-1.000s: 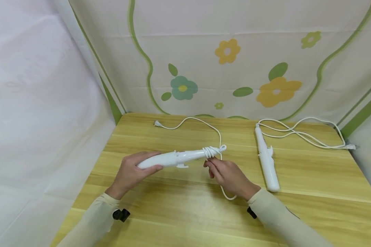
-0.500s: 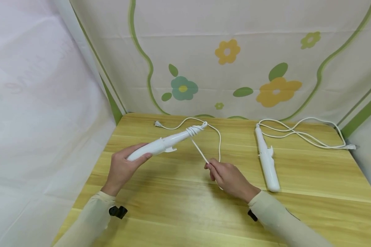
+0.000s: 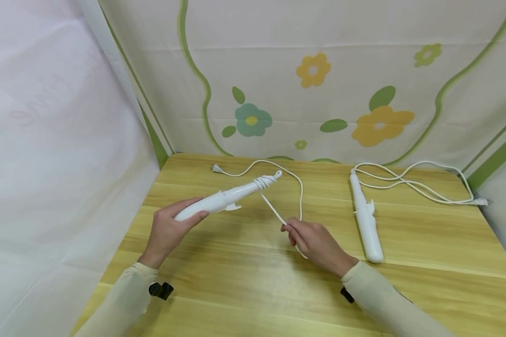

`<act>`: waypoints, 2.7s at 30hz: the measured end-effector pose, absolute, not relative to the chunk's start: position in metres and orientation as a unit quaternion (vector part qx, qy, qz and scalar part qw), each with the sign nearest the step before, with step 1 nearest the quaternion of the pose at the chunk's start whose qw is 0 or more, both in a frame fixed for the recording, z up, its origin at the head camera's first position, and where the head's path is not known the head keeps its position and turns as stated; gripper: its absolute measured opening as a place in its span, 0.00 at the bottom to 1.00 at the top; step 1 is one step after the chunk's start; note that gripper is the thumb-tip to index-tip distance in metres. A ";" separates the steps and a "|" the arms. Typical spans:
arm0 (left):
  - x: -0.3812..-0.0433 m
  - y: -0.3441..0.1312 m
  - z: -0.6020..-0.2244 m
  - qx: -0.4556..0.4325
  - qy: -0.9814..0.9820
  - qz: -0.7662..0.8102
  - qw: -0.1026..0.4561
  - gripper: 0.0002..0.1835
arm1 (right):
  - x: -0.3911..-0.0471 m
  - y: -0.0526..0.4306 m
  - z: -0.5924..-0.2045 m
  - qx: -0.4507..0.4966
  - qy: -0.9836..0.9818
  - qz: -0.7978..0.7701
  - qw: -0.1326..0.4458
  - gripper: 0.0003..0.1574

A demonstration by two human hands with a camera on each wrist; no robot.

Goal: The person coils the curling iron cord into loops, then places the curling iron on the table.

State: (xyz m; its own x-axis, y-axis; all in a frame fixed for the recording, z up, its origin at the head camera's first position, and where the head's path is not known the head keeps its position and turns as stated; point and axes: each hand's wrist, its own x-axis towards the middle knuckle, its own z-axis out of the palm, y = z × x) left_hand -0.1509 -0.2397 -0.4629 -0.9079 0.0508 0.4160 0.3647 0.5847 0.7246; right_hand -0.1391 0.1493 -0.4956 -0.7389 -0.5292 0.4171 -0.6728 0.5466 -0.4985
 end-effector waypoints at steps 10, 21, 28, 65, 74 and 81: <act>-0.150 -0.242 -0.465 -0.114 -0.878 -0.439 0.155 0.18 | -0.138 0.151 -0.497 0.364 -0.862 0.327 0.134 0.09; -0.148 -0.242 -0.476 -0.101 -0.896 -0.422 0.094 0.19 | -0.143 0.149 -0.491 0.421 -0.828 0.300 0.217 0.26; -0.148 -0.232 -0.480 -0.216 -0.923 -0.285 0.139 0.23 | -0.151 0.151 -0.481 0.420 -0.830 0.260 0.259 0.28; -0.139 -0.226 -0.455 -0.277 -0.828 -0.475 -0.111 0.16 | -0.161 0.165 -0.472 0.411 -0.858 0.295 0.086 0.10; -0.142 -0.224 -0.457 -0.259 -0.798 -0.535 -0.094 0.15 | -0.156 0.161 -0.484 0.440 -0.820 0.335 0.145 0.16; -0.143 -0.221 -0.456 -0.225 -0.809 -0.542 -0.038 0.18 | -0.141 0.156 -0.485 0.410 -0.849 0.307 0.132 0.13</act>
State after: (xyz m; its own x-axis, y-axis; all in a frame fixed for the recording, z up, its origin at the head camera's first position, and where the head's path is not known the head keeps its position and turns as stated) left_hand -0.1433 -0.2211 -0.4563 -0.8961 0.4050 0.1818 0.3224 0.3122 0.8937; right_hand -0.1412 0.1556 -0.4854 -0.6296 -0.6142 0.4757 -0.7764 0.4763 -0.4127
